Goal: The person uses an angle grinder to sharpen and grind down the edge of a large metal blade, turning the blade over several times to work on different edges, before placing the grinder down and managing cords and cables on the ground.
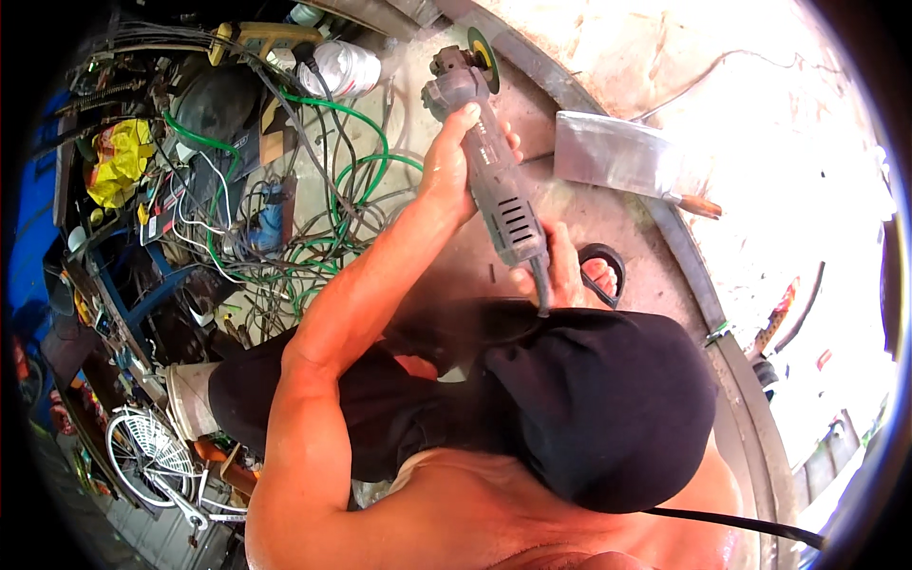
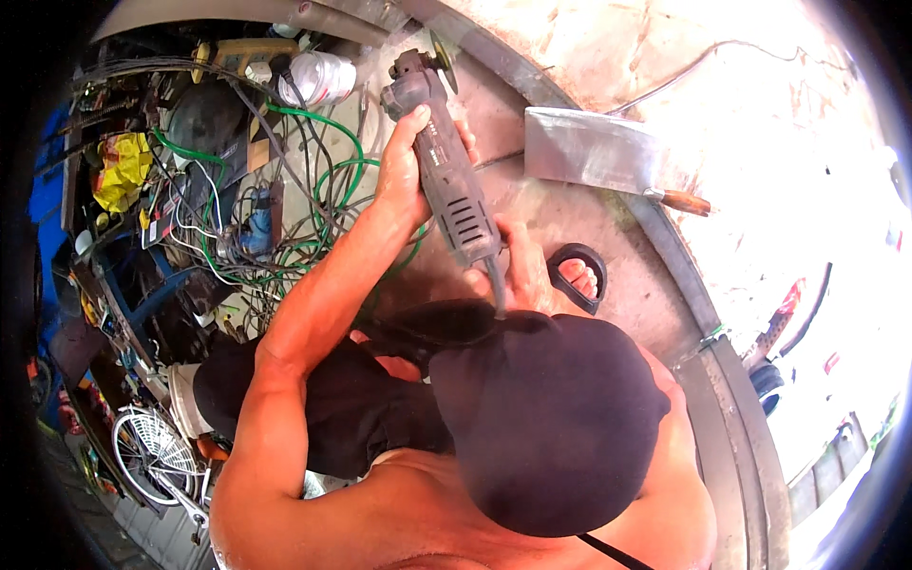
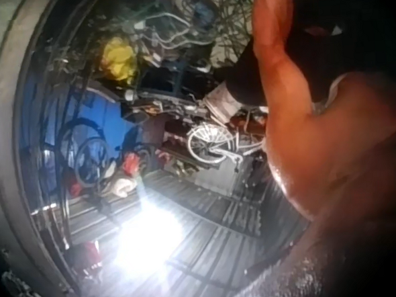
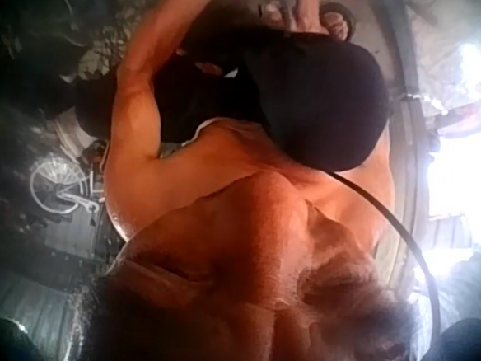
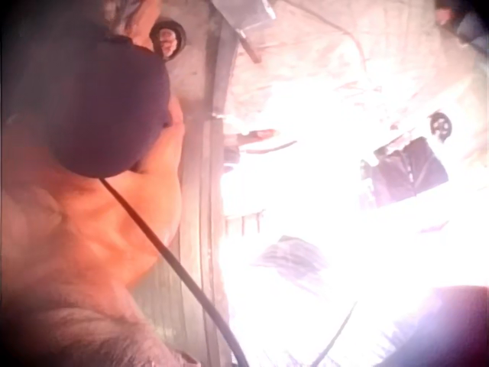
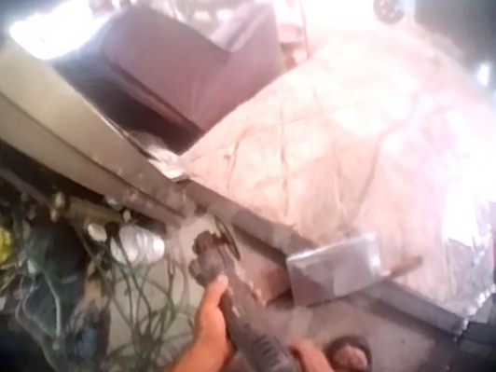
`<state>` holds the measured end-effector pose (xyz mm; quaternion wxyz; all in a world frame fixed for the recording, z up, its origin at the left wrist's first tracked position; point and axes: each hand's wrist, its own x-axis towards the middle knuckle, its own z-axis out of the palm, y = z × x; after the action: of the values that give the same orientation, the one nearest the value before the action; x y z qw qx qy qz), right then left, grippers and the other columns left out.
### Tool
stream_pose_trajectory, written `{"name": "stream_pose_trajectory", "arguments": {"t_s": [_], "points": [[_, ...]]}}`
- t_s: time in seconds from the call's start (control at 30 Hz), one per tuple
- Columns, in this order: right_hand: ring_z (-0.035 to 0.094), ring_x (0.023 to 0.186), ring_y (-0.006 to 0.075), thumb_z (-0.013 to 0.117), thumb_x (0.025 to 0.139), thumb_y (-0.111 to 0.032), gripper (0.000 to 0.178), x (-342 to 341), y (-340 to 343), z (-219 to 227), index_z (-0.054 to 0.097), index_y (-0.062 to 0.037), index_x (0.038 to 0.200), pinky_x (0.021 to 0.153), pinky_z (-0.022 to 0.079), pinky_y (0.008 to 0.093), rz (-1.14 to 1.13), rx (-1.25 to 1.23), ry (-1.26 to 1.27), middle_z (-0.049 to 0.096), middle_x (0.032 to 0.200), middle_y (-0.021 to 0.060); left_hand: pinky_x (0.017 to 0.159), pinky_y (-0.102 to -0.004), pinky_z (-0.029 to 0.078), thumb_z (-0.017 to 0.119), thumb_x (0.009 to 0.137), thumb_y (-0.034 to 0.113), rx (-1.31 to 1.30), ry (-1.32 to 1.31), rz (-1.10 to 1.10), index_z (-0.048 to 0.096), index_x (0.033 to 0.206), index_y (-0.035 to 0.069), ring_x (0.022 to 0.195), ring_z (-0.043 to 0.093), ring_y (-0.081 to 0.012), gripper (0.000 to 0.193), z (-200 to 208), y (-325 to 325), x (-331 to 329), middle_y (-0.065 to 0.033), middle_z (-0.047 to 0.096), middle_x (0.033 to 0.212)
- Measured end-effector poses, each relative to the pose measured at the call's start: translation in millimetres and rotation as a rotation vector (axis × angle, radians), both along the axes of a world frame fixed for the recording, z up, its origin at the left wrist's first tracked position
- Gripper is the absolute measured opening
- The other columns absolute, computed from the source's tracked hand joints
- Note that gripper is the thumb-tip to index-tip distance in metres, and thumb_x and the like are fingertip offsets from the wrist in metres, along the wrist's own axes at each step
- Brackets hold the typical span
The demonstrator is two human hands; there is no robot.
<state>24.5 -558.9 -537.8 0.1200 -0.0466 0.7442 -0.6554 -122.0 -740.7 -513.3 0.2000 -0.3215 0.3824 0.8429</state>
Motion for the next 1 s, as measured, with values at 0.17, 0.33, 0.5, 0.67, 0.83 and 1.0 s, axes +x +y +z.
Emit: {"name": "stream_pose_trajectory", "arguments": {"t_s": [0.17,0.33,0.5,0.67,0.83,1.0], "points": [[0.071,0.090,0.0332,0.087,0.079,-0.015,0.057,-24,18,13,0.061,-0.0005,0.128,0.081,0.057,0.0430,0.218,0.055,0.126,0.070,0.102,0.0169,0.082,-0.0427,0.061,0.062,0.098,0.046,0.036,0.061,-0.127,0.065,0.113,-0.002,0.084,0.071,-0.0289,0.051,-11,-24,4,-0.0149,0.071,0.098],[0.070,0.087,0.0327,0.080,0.079,-0.005,0.035,-54,71,16,0.070,-0.0038,0.113,0.079,0.057,0.0411,0.028,0.316,0.216,0.070,0.093,0.0133,0.082,-0.0442,0.059,0.063,0.098,0.042,0.059,0.024,-0.079,0.062,0.115,-0.002,0.083,0.070,-0.0311,0.047,-25,-37,7,-0.0158,0.071,0.098],[0.068,0.098,0.0343,0.078,0.081,-0.009,0.029,-94,120,26,0.073,-0.0059,0.109,0.086,0.056,0.0434,-0.114,0.614,0.298,0.069,0.106,0.0141,0.080,-0.0447,0.060,0.062,0.098,0.042,0.099,0.013,-0.106,0.061,0.115,0.001,0.088,0.070,-0.0293,0.044,-40,-52,17,-0.0150,0.070,0.102],[0.051,0.133,0.0408,0.077,0.083,-0.017,0.041,-126,151,10,0.071,-0.0088,0.122,0.110,0.043,0.0530,-0.078,0.891,0.449,0.059,0.135,0.0165,0.080,-0.0435,0.062,0.063,0.098,0.041,0.088,0.016,-0.112,0.062,0.115,0.002,0.090,0.071,-0.0274,0.043,-40,-48,15,-0.0144,0.070,0.104],[0.040,0.143,0.0415,0.076,0.085,-0.023,0.050,-148,156,-5,0.066,-0.0102,0.132,0.115,0.037,0.0568,0.001,1.010,0.425,0.051,0.147,0.0176,0.080,-0.0440,0.062,0.064,0.098,0.040,0.089,0.030,-0.132,0.062,0.116,0.002,0.089,0.071,-0.0272,0.042,-33,-44,14,-0.0149,0.070,0.104],[0.037,0.146,0.0401,0.075,0.088,-0.027,0.051,-158,158,-11,0.065,-0.0113,0.135,0.116,0.036,0.0582,0.098,1.048,0.409,0.048,0.151,0.0177,0.078,-0.0422,0.062,0.062,0.099,0.042,0.047,0.026,-0.144,0.058,0.121,-0.001,0.091,0.069,-0.0279,0.048,-30,-43,17,-0.0156,0.067,0.105]]}}
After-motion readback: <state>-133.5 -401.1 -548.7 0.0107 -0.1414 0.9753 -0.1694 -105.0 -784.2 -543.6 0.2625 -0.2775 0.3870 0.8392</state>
